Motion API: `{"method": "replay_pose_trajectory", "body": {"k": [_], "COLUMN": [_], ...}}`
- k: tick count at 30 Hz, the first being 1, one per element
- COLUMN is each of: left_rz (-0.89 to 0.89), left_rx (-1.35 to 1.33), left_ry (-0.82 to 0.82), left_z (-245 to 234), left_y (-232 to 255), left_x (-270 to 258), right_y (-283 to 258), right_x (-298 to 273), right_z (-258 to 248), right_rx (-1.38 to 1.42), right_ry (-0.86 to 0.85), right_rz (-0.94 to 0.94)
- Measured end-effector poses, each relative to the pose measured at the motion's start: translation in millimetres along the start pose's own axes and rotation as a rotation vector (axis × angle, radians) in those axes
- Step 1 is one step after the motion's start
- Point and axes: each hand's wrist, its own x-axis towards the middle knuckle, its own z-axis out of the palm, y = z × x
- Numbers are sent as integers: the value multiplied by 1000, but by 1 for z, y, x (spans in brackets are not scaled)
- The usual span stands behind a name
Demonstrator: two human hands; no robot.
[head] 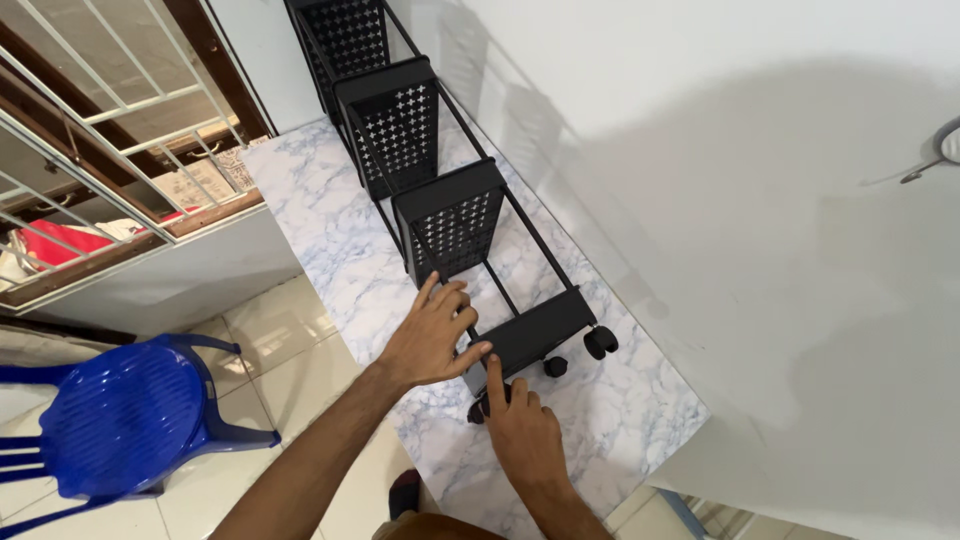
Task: The person attaches four caster wheels to the base of a black three-tier plastic shelf unit on a marble countertop. They insert each wheel into its socket and press down to secure it, then lift and reposition the unit to verify stability.
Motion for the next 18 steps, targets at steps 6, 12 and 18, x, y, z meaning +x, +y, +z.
{"method": "replay_pose_trajectory", "body": {"k": [6,12,18], "left_rz": [162,254,240], "left_rx": [2,-46,-65], "left_ry": [71,65,14], "left_z": [6,11,17], "left_y": [-13,-24,-27], "left_x": [11,20,20], "right_y": [0,4,4], "right_x": [7,13,14], "right_z": [16,21,30], "right_rx": [46,240,666], "right_ry": [162,118,80], "right_rz": [2,44,183]}}
